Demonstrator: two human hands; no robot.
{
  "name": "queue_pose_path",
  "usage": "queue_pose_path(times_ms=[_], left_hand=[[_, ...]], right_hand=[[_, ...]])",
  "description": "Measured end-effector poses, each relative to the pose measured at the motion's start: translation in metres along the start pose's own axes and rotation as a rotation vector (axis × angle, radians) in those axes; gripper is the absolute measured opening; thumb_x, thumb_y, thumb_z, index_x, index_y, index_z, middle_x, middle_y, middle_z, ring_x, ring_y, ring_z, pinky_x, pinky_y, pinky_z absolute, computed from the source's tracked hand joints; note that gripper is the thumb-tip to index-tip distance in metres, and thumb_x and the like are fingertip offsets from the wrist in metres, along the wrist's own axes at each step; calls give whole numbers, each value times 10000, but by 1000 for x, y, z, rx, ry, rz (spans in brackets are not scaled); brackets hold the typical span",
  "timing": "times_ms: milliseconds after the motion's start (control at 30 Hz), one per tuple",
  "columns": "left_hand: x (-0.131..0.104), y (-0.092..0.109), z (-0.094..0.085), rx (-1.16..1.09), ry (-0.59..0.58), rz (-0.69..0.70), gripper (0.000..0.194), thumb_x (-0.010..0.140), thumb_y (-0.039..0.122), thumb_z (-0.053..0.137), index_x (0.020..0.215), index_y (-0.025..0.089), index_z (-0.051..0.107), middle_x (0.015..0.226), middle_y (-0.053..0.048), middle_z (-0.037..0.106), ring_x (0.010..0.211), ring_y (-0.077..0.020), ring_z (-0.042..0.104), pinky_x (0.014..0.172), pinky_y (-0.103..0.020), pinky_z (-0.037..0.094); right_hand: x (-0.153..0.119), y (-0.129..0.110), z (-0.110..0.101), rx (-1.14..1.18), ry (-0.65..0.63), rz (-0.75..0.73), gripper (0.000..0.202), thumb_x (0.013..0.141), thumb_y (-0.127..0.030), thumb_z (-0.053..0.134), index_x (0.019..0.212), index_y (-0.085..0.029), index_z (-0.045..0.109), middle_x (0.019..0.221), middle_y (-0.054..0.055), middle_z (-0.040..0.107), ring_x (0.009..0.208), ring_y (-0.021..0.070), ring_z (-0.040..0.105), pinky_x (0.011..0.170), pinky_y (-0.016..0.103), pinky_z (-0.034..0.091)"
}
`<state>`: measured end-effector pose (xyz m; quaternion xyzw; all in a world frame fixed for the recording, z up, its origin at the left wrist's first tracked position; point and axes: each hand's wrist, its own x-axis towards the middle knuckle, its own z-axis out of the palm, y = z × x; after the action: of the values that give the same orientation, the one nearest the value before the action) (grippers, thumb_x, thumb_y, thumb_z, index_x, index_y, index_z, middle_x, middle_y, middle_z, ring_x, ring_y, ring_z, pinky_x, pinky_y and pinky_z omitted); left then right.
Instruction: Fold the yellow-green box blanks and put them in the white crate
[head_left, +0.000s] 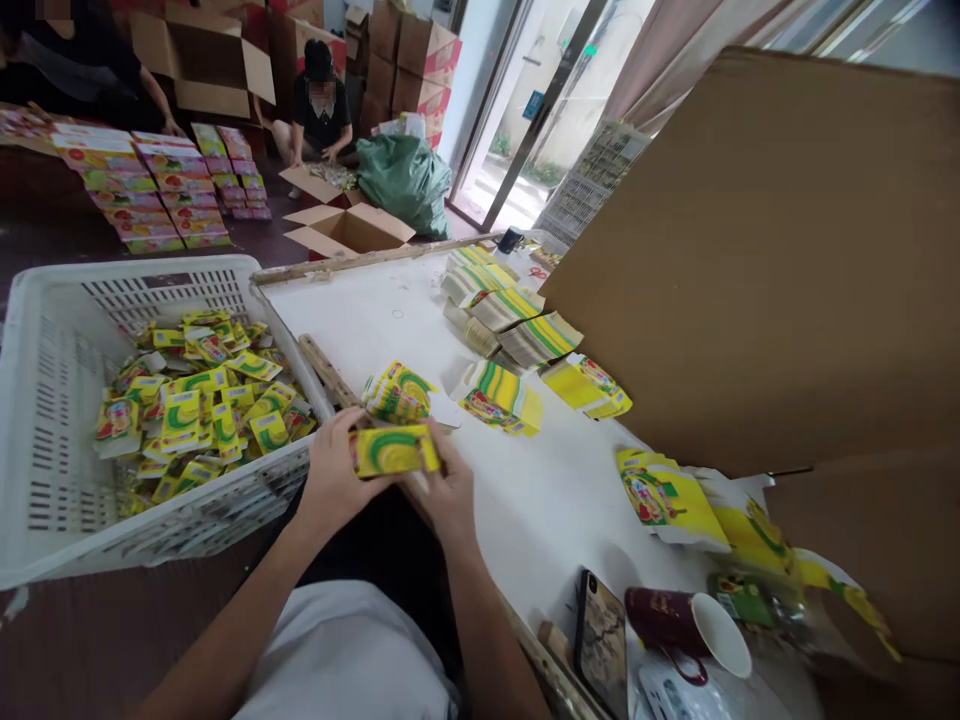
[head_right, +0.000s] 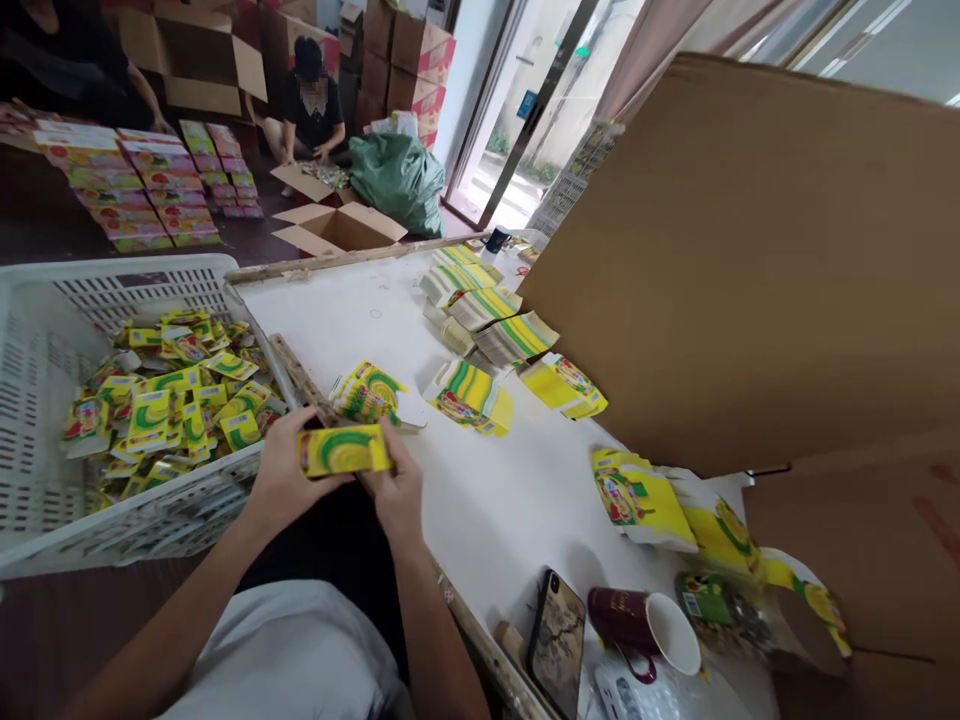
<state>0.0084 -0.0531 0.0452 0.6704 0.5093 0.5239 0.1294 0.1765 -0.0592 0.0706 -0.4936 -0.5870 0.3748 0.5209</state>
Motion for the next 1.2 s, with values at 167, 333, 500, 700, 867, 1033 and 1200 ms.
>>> queue_pose_path(times_ms=[167,333,500,700,867,1033,1200], left_hand=[[2,18,-5,-952,9,-331,734,715,264,814,1325,228,409,1345,-120,493,1210,-237,543,995,-362,480],[9,38,-4,-1367,192,-461,472,766,267,763,1157,209,506,1154,-85,610,1132,-235,598,961,-371,502],[25,35,-3,-1576,504,-646,451,710,464,796,932,159,547,813,-31,625,784,-157,635,919,-379,529],[21,33,4,-1509,507,-539,346,799,435,742,965,170,593,803,-31,615,809,-146,623,936,-369,514],[17,35,6,-1577,462,-567,327,805,434,730,944,172,593,812,-32,609,807,-154,622,920,-373,517],[26,29,-1,-1547,506,-682,436,681,435,827,902,157,576,777,-20,605,753,-154,617,925,-380,514],[44,-33,-45,-1481,874,-715,613,872,746,441,1030,168,569,915,-86,635,898,-219,643,907,-410,517]], right_hand=[[-3,-1,1,5,-116,-31,666,953,-397,571,1530,-141,358,1519,110,367,1395,220,401,1171,395,334],[-16,-6,15,-247,-177,-372,556,951,-224,573,1488,-179,437,1553,118,294,1441,172,321,1151,312,350],[-18,-11,20,-288,-310,-433,385,915,-207,621,1299,-191,643,1543,132,316,1380,213,424,1087,325,429],[-15,0,29,50,-224,-134,326,834,-199,717,1150,-280,725,1463,89,443,1359,254,447,1087,401,443],[-14,-3,39,289,-306,-91,522,820,-145,718,1303,-300,593,1400,72,483,1325,200,477,1079,349,451],[-9,1,40,150,-339,-78,752,766,-258,784,1425,-209,425,1428,112,466,1304,217,497,1095,355,434],[36,21,12,-200,-105,-96,590,823,-366,713,1326,-108,544,1287,144,587,1137,222,604,1032,376,472]])
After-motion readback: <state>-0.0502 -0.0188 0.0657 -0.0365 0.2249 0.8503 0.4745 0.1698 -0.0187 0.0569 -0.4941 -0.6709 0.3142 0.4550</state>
